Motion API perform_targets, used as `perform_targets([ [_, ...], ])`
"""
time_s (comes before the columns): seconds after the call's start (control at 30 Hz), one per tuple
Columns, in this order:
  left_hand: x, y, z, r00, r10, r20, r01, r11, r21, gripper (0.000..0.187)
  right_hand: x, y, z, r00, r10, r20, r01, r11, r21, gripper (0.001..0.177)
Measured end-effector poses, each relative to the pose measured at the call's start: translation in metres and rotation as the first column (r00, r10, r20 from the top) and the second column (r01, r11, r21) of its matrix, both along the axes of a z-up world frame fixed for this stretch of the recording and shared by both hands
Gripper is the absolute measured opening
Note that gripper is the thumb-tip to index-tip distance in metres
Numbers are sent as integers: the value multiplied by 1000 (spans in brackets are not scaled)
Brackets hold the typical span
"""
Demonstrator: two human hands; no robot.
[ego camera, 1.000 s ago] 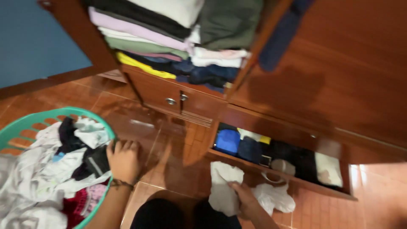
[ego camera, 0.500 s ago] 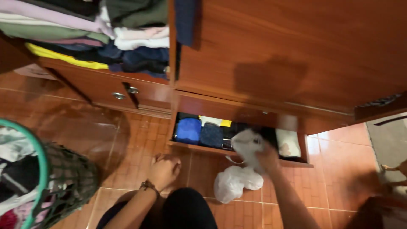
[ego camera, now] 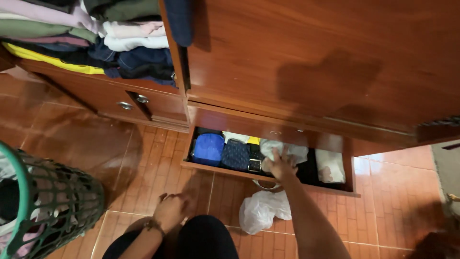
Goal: The person places folded shirts onto a wardrobe shelf and stacks them neatly, then folds socks and places them into an open lower drawer along with underwear taken from a laundry basket. The person works from a green laundry basket on the tiled floor in front of the wardrobe.
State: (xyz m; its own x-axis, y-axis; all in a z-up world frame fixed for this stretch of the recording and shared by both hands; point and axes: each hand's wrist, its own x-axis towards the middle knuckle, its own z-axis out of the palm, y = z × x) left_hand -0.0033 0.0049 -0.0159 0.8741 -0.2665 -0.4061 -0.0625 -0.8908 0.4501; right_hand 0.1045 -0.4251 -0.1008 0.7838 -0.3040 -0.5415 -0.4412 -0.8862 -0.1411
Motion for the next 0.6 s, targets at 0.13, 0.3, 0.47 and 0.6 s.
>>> perform_targets([
  [0.13, -4, -7, 4, 999, 34, -29, -34, 999, 16, 16, 59, -15, -78, 995, 76, 63, -73, 996, -50, 84],
  [0.3, -3, -1, -3, 997, 37, 68, -34, 999, -40, 21, 57, 10, -55, 990, 138, -13, -139, 988, -71, 99],
  [0.47, 9, 10, 11, 999, -6, 51, 7, 1000, -11, 13, 27, 5, -26, 994, 84, -64, -84, 996, 5, 92],
  [0.6, 19, 16, 35, 986, 45, 159, -16, 984, -180, 16, -8, 11, -20, 978, 167, 123, -160, 985, -72, 85],
])
